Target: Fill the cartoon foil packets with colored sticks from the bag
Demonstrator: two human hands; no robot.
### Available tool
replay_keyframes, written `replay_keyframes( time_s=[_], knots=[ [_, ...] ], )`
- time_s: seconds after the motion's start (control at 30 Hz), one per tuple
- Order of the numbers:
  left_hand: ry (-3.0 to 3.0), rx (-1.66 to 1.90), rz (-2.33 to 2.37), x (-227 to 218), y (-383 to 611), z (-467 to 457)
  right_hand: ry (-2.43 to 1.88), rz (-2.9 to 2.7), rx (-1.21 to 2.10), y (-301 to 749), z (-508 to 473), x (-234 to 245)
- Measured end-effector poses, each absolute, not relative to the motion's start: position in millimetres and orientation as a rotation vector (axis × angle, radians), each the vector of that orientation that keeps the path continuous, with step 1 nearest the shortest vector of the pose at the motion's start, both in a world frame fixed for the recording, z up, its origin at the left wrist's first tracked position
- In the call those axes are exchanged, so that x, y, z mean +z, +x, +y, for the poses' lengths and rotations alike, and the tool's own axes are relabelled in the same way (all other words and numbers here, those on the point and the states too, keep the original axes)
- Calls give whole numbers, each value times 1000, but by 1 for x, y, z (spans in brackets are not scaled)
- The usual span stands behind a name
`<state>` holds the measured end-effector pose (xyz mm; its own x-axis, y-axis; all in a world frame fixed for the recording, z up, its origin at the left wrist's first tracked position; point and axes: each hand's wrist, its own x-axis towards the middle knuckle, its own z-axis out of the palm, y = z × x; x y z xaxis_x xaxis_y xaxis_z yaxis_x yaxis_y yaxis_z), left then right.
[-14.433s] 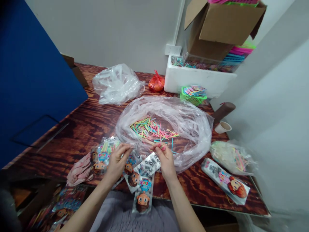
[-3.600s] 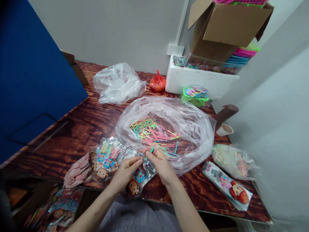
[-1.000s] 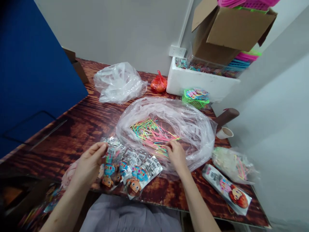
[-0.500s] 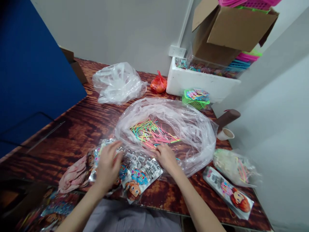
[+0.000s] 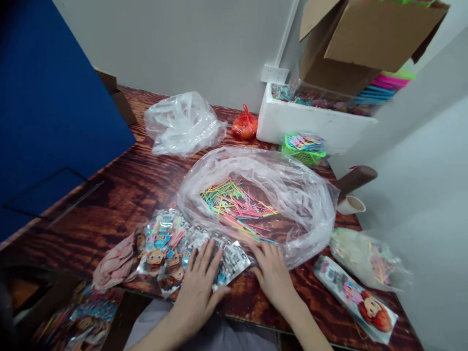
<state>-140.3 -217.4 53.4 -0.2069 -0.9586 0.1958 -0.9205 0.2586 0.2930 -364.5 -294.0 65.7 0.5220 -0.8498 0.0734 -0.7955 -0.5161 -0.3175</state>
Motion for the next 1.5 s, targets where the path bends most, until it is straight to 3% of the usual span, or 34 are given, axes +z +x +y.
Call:
replay_keyframes(
  time_s=[0.2,0.53,0.9,1.0,1.27,1.5],
  knots=[
    [1774,-185,-2088,45,-132,-222,-2486,1455,-379,-350,-318,64],
    [1654,-302,-2165,44,-127,-224,-1545,1308,-966,-356,-381,102],
    [1664,-298,-2196,47,-126,-226,-1676,1236,-1209,-352,-396,190],
    [1662,-292,-2188,45,-126,-226,-1865,1309,-1117,-350,-373,173],
    [1720,-295,-2212,48,-130,-228,-2497,1434,-613,-337,-327,59],
    [1774,-315,-2126,54,-130,-234,-2171,1670,-751,-333,-356,49]
  ],
)
